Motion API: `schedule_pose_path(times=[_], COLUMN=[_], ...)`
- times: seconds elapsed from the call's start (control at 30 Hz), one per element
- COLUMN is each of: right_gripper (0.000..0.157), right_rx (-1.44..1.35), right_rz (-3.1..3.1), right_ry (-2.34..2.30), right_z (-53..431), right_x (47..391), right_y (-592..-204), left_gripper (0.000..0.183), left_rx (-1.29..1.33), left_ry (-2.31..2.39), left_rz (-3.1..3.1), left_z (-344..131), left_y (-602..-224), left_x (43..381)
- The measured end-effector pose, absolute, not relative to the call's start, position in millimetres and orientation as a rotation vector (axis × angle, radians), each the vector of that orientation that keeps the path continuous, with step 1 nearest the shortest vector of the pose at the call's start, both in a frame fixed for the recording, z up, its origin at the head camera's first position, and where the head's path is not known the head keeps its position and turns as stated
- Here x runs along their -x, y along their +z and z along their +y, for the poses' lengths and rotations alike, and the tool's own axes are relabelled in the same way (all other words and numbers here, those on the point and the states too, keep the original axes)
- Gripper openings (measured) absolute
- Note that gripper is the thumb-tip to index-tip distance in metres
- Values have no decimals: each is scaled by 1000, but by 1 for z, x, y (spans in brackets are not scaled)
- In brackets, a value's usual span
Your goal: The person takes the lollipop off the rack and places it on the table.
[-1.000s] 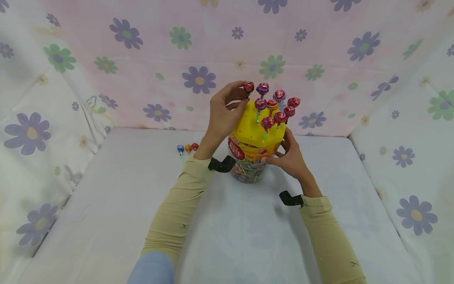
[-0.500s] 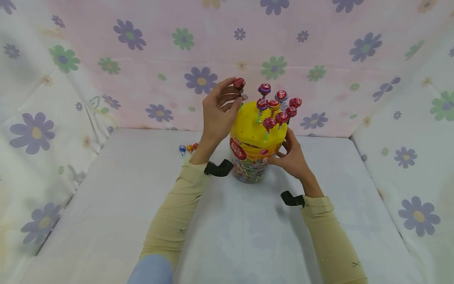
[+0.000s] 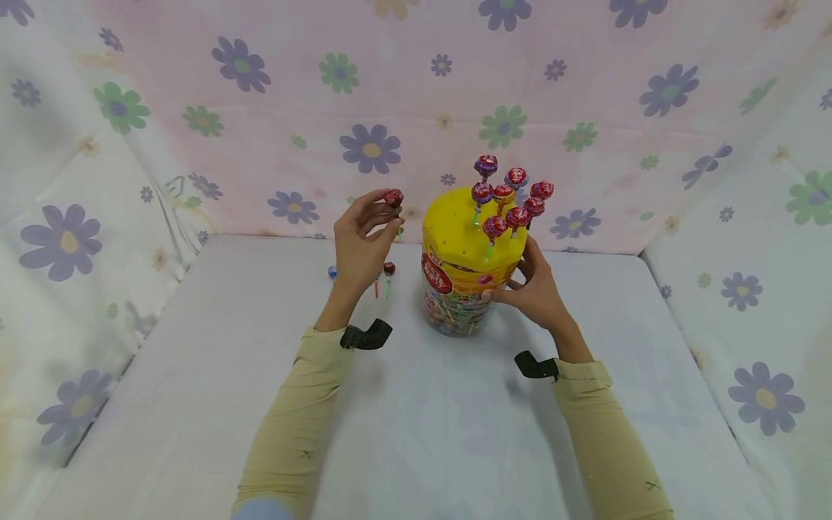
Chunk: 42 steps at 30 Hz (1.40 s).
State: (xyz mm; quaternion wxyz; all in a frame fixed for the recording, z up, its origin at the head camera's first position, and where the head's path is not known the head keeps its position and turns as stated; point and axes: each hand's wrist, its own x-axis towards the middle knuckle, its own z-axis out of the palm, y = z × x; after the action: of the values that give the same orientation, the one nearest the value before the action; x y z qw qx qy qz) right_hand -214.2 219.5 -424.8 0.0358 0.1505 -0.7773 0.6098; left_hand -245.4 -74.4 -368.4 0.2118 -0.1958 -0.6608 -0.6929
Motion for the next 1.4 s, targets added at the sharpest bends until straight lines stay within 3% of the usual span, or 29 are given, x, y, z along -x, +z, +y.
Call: schedule_pose_path(times=[0.57,0.97,1.4], right_gripper=[99,98,100], right_rx=[-436,-421,-430], right_rz=[-2397,-2409,-2402], right_ry=[1867,1852,1870], right_z=[218,219,219], right_x=[214,213,213], right_y=[-426,-425,-424], left_gripper=[44,42,44], left_rx=[314,-27,-271], left_ry=[-1942,-1762,-1546], left_rz=[-2019,-2311,-2544], left_z=[-128,-172,-198], left_y=[-436,-474,-490], left_x=[242,236,246])
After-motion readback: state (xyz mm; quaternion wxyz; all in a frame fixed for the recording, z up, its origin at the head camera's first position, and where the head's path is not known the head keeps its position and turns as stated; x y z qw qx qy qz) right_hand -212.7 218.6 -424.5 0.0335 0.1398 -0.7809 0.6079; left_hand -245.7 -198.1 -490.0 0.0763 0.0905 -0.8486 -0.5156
